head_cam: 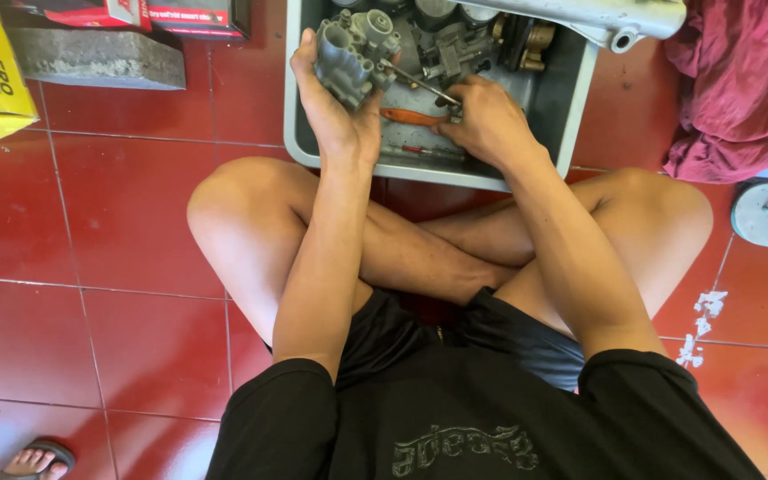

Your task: Cleaning and inspecting a motorcycle carburetor using a brush and screwdriver

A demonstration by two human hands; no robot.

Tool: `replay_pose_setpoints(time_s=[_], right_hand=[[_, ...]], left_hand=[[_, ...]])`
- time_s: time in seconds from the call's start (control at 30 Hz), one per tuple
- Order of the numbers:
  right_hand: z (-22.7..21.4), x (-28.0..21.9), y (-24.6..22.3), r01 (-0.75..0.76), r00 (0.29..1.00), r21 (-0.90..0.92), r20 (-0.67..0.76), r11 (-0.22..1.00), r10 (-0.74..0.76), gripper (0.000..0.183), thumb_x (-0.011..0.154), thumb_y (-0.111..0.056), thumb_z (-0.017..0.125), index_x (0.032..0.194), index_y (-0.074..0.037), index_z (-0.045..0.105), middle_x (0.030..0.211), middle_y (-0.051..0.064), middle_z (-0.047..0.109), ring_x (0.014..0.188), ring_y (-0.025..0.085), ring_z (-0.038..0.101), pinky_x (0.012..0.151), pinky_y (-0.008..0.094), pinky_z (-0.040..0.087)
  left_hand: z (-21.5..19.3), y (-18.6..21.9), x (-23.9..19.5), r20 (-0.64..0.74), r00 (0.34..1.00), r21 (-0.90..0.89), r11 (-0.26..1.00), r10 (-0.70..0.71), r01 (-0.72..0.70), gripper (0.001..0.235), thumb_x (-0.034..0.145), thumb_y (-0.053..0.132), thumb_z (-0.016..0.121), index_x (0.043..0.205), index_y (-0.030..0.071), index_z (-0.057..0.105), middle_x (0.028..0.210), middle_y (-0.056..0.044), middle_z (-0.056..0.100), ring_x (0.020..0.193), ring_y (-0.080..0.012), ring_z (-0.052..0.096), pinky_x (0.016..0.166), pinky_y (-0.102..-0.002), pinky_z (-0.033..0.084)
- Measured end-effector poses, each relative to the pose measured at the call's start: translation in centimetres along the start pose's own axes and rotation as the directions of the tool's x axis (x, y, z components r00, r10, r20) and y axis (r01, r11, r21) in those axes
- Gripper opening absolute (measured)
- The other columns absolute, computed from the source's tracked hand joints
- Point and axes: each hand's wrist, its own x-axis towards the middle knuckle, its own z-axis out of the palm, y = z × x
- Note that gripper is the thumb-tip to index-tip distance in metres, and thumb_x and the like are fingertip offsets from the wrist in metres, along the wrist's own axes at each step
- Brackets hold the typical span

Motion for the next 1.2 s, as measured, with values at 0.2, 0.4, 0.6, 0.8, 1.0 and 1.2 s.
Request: replay_pose_setpoints(time_s=[0.2, 0.4, 0.6, 0.8, 1.0, 1.2], right_hand=[[2.0, 0.2, 0.8, -0.059, 0.98, -0.155, 0.181, 0.986, 0.087, 0.03, 0.084, -0.021, 0.078, 0.105, 0.0, 0.077, 0.103, 0.018, 0.066, 0.083, 0.039, 0.067, 0.077, 0.049, 0.057], [-0.1, -0.2, -1.1, -0.074, 0.955, -0.254, 0.261, 0.964, 0.142, 0.032, 0.078, -0.015, 0.075, 0.109, -0.009, 0.074, 0.108, 0.014, 0.065, 0.087, 0.04, 0.069, 0.076, 0.053, 0.057], [-5.0, -1.9, -1.5, 0.045, 0.977, 0.279, -0.213, 0.959, 0.016, 0.037, 0.089, -0.007, 0.078, 0.122, -0.002, 0.064, 0.088, 0.012, 0.07, 0.073, 0.026, 0.064, 0.068, 0.038, 0.052], [-5.3, -3.7, -1.3, 0.404, 0.838, 0.833, -0.502, 0.378, 0.212, 0.024, 0.104, -0.008, 0.069, 0.121, -0.009, 0.052, 0.097, 0.006, 0.058, 0.058, 0.01, 0.044, 0.05, 0.023, 0.037], [-4.0, -4.1, -4.1, 0.255, 0.839, 0.576, -0.531, 0.777, 0.118, 0.018, 0.1, 0.009, 0.073, 0.111, 0.004, 0.06, 0.084, 0.006, 0.063, 0.069, 0.012, 0.055, 0.063, 0.023, 0.045], [-4.0, -3.1, -4.0, 0.147, 0.889, 0.782, -0.373, 0.605, 0.267, 0.022, 0.102, -0.008, 0.071, 0.112, -0.001, 0.053, 0.086, 0.006, 0.062, 0.058, 0.011, 0.054, 0.049, 0.023, 0.047]], left_hand=[[-0.6, 0.4, 0.1, 0.185, 0.982, -0.18, 0.984, 0.048, -0.015, 0.054, 0.104, 0.051, 0.049, 0.115, 0.004, 0.072, 0.126, -0.024, 0.069, 0.108, -0.0367, 0.072, 0.084, -0.037, 0.055], [-1.2, 1.1, 0.1, 0.382, 0.924, -0.332, 0.929, -0.026, 0.164, 0.06, 0.104, 0.053, 0.05, 0.139, 0.005, 0.063, 0.148, -0.022, 0.059, 0.132, -0.0345, 0.064, 0.112, -0.045, 0.055], [-1.3, 0.5, 0.7, 0.352, 0.927, -0.301, 0.954, 0.127, -0.017, 0.054, 0.107, 0.043, 0.047, 0.129, -0.003, 0.067, 0.14, -0.029, 0.06, 0.11, -0.03, 0.067, 0.099, -0.039, 0.051], [1.0, -2.7, -0.4, 0.344, 0.917, 0.284, 0.909, 0.199, -0.304, 0.037, 0.104, 0.035, 0.047, 0.114, 0.008, 0.07, 0.112, -0.01, 0.068, 0.103, -0.0219, 0.062, 0.09, -0.039, 0.05], [1.9, -4.9, -2.2, 0.416, 0.9, 0.646, 0.652, 0.135, -0.396, 0.022, 0.101, 0.022, 0.051, 0.105, 0.01, 0.069, 0.098, -0.002, 0.07, 0.085, -0.0122, 0.061, 0.082, -0.027, 0.051], [2.7, -4.1, -3.0, 0.402, 0.889, 0.727, 0.514, 0.219, -0.455, 0.023, 0.1, 0.024, 0.051, 0.103, 0.009, 0.068, 0.084, -0.002, 0.067, 0.071, -0.0105, 0.057, 0.067, -0.026, 0.049]])
